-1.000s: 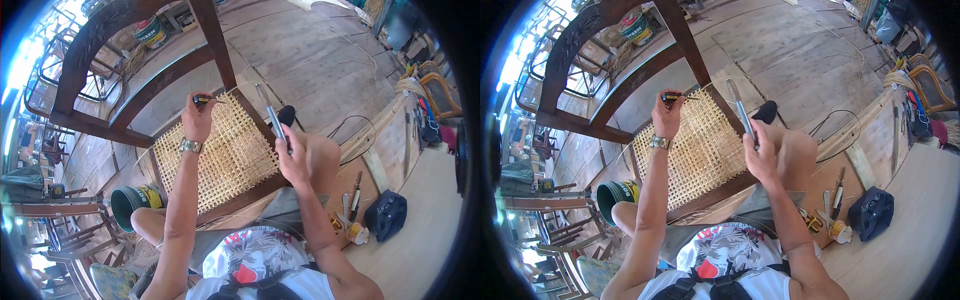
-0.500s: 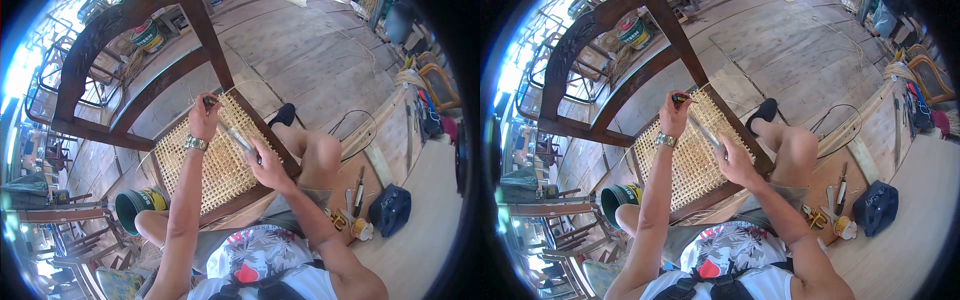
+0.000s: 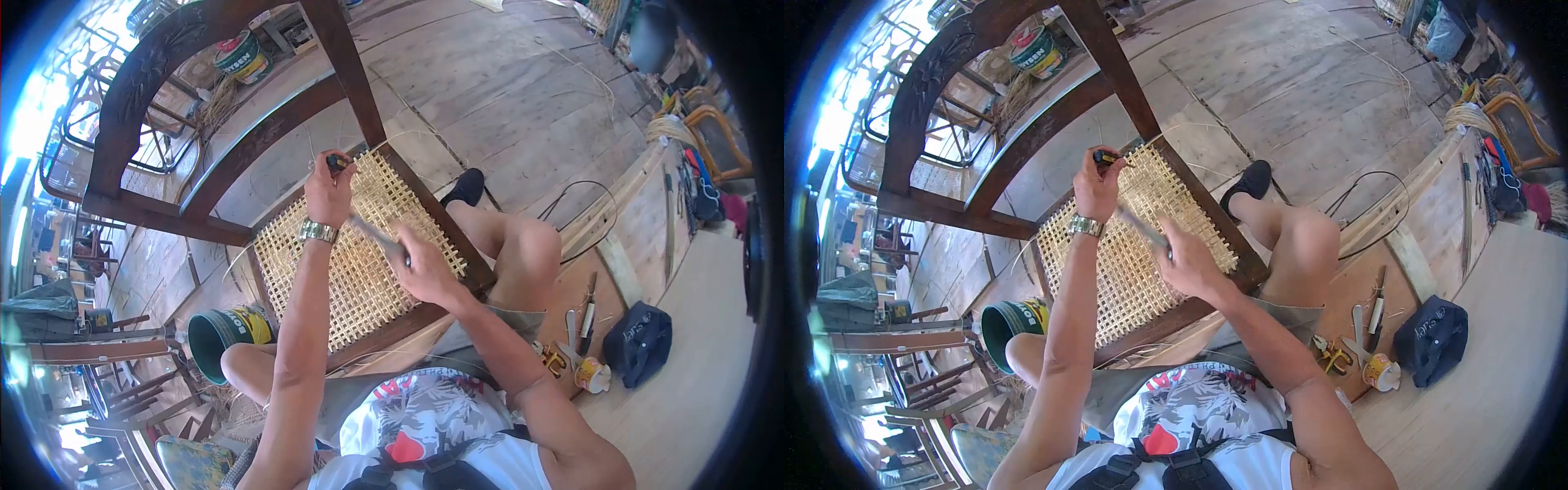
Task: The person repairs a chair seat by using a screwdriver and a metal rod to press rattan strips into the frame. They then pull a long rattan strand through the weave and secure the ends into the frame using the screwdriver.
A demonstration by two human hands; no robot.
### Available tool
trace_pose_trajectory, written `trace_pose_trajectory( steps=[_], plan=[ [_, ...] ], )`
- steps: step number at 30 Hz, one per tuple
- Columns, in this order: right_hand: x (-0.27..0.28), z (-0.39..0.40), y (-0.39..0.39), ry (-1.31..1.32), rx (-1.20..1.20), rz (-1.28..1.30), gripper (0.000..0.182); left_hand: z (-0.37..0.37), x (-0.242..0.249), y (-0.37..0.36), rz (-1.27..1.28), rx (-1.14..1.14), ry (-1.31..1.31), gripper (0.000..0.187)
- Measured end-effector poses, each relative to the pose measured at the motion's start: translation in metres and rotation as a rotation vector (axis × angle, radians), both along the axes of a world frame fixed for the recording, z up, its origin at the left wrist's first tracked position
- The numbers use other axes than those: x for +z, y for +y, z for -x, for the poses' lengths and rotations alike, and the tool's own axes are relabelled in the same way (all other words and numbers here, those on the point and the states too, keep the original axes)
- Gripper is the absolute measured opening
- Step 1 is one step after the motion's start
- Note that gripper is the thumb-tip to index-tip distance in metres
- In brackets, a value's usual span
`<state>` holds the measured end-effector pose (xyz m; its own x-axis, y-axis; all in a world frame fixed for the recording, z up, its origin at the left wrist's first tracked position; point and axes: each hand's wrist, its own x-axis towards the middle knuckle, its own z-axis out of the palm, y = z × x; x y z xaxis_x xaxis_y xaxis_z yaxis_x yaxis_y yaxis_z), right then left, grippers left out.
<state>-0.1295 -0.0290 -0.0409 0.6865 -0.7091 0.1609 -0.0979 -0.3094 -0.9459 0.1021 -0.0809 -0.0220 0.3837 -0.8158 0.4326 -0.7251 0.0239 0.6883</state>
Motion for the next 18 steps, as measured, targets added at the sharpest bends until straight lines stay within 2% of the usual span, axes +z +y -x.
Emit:
trace_pose_trajectory(
  steps=[2, 4, 6, 8, 10, 12, 15, 18],
  plan=[
    [-0.013, -0.012, -0.001, 0.004, -0.315, -0.028, 0.037, 0.005, 0.011, 0.011, -0.005, 0.004, 0.02, 0.027],
    [0.002, -0.005, 0.003, 0.02, -0.262, -0.085, 0.037, 0.006, 0.016, 0.018, -0.01, 0.005, 0.038, 0.026],
    [0.005, 0.003, 0.012, -0.076, -0.095, 0.032, 0.039, 0.007, 0.013, 0.023, 0.002, -0.004, 0.061, 0.026],
    [0.011, 0.008, 0.014, -0.017, -0.018, 0.001, 0.038, 0.009, 0.01, 0.021, -0.023, 0.012, 0.039, 0.026],
    [0.01, 0.011, 0.011, 0.004, 0.098, 0.074, 0.035, 0.009, 0.009, 0.018, -0.041, 0.025, 0.013, 0.026],
    [0.013, 0.014, 0.004, 0.066, 0.117, 0.061, 0.032, 0.008, 0.007, 0.013, -0.114, -0.019, -0.057, 0.027],
    [0.005, 0.006, 0.009, 0.007, -0.368, -0.056, 0.035, 0.009, 0.008, 0.011, -0.018, -0.052, -0.063, 0.027],
    [0.005, 0.002, 0.03, -0.062, -0.331, 0.028, 0.038, 0.012, 0.024, 0.011, 0.046, -0.042, 0.027, 0.026]
  ],
)
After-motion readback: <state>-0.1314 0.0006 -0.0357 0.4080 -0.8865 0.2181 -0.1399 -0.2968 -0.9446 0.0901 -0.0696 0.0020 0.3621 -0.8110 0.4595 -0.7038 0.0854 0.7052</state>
